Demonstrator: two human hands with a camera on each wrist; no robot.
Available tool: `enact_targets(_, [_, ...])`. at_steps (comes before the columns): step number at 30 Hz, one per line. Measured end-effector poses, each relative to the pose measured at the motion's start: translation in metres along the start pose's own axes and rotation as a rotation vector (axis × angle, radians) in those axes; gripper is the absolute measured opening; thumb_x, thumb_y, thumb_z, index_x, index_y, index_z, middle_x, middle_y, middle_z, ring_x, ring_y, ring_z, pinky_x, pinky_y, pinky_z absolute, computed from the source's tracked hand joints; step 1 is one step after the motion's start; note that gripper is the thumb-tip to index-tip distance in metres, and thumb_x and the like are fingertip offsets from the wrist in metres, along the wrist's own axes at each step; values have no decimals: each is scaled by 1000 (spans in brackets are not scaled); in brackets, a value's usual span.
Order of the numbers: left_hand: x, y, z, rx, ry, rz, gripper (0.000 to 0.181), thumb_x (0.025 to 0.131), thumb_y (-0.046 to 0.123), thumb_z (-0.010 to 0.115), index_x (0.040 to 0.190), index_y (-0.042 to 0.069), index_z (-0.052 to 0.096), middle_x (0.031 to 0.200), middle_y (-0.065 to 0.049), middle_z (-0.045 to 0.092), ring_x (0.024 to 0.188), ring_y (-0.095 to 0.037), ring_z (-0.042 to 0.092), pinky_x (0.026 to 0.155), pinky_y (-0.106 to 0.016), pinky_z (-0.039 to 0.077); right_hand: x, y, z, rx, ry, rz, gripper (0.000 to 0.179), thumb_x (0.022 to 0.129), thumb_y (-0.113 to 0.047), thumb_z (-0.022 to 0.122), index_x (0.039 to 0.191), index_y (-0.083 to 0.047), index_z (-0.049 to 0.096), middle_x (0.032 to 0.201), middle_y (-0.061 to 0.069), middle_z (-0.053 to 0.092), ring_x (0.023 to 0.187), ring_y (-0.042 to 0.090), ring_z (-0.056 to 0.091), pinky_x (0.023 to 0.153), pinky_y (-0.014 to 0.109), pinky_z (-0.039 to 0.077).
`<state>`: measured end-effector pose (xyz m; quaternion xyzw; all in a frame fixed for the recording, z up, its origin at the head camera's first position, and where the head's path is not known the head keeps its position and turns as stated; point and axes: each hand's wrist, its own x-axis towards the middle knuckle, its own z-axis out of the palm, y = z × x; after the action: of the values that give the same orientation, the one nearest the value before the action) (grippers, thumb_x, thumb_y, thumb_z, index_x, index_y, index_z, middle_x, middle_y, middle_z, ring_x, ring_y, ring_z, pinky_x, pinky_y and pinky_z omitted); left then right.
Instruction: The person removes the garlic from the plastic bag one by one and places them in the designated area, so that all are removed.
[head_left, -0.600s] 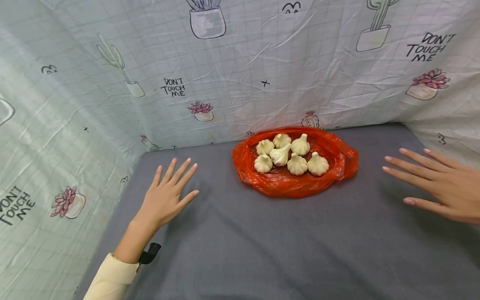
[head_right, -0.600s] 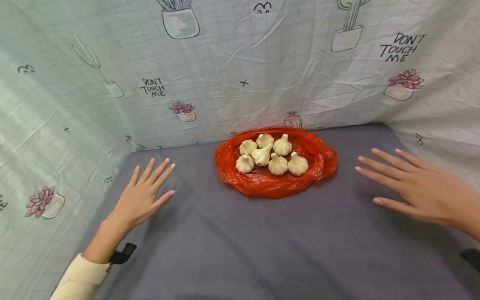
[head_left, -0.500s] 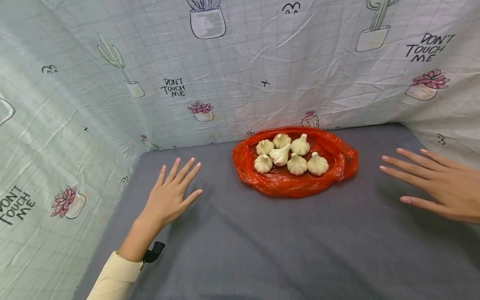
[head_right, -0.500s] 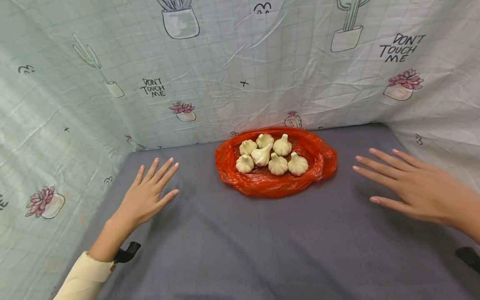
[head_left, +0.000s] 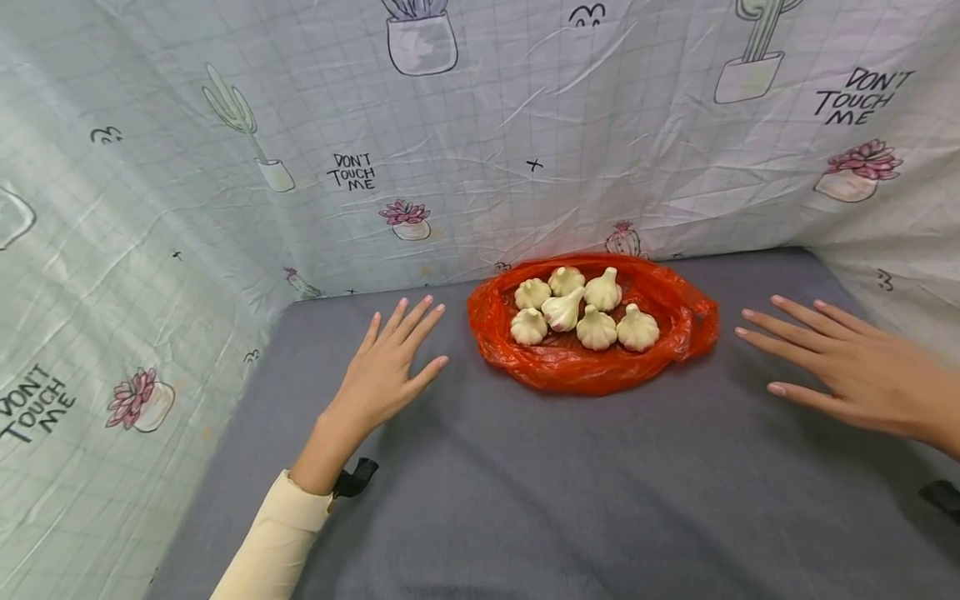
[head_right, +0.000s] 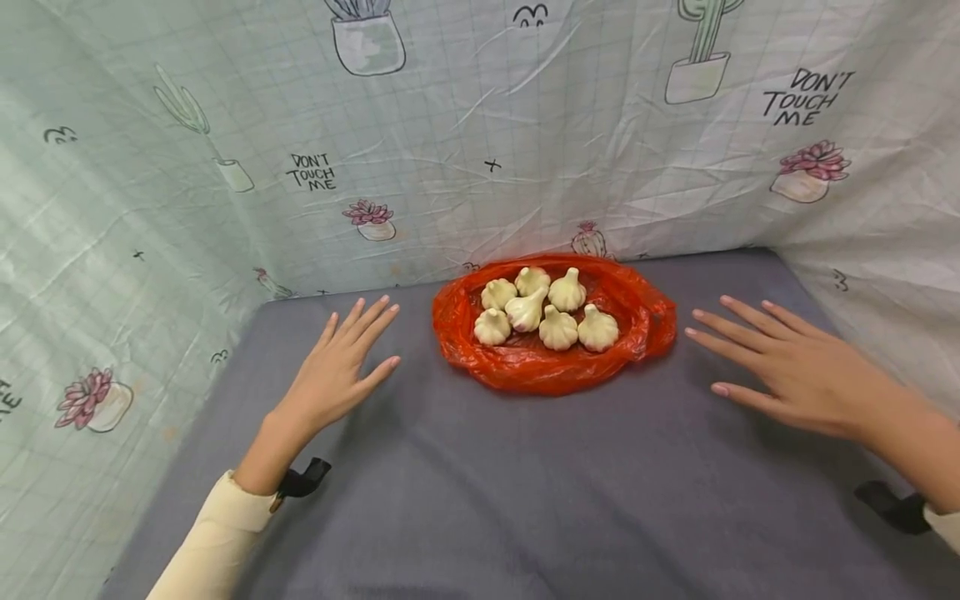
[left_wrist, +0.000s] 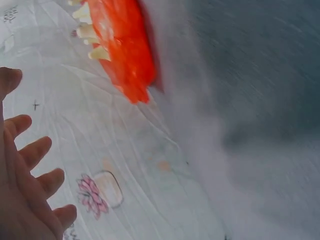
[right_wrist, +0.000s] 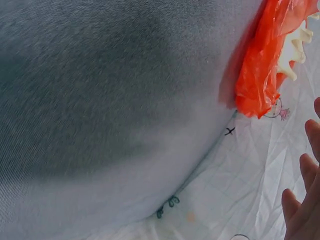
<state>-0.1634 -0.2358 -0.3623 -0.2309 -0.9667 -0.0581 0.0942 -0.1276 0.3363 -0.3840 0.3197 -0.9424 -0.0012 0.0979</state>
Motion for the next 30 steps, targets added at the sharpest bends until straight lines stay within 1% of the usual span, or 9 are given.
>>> enact_targets(4, [12,11,1,-69,56,15,71,100,47,59,162,29,28,168,5,25,154,-26,22,122,-59,15,6,-1,5,30,-4,13,81,90,-47,73,160,-30,36,168,-3,24,157,14,-5,124,37,-10])
enact_targets(7, [20,18,3,-138,100,30,69,99,39,63,160,24,35,165,2,32,152,-29,29,121,-59,21,11,-2,9,59,-16,26,77,92,-45,72,159,-28,38,167,1,28,157,19,-2,123,35,-12])
enact_targets(12, [34,27,6,-266,163,33,65,98,32,66,157,23,41,159,0,43,148,-27,37,118,-55,30,21,-4,13,124,-70,82,75,94,-45,70,158,-26,39,164,8,34,157,30,6,119,29,-15])
enact_targets(14, [40,30,9,-316,187,26,62,98,30,67,155,22,44,155,-1,47,144,-23,43,116,-51,36,26,-5,13,173,-87,105,74,94,-44,71,158,-25,40,163,9,35,155,35,13,123,35,-10])
enact_targets(16, [45,32,11,-370,210,22,57,98,28,68,151,19,49,151,-2,52,140,-22,48,113,-48,41,32,-6,14,236,-95,124,73,94,-42,72,158,-25,41,162,10,36,153,39,20,125,48,0])
enact_targets(19, [54,36,14,-448,235,34,50,97,25,69,144,13,56,143,-4,58,131,-21,55,109,-44,45,43,-6,16,344,-85,146,72,94,-37,73,157,-22,42,162,13,36,148,44,27,118,65,20])
enact_targets(21, [59,39,16,-493,246,45,46,97,22,70,140,11,60,139,-5,62,125,-22,59,107,-43,47,51,-6,19,399,-42,138,70,93,-32,75,155,-17,45,160,16,37,145,46,32,112,68,28])
enact_targets(25, [68,45,19,-558,244,49,42,96,19,71,136,10,63,133,-7,65,116,-26,64,99,-42,51,67,-6,26,471,31,132,67,92,-27,77,151,-11,49,158,17,39,140,47,38,105,69,35])
enact_targets(30, [78,52,23,-612,207,29,41,96,20,73,135,10,64,132,-7,65,111,-25,67,95,-40,54,80,-4,36,532,24,193,69,94,-31,75,152,-10,46,158,18,36,141,47,36,104,70,34])
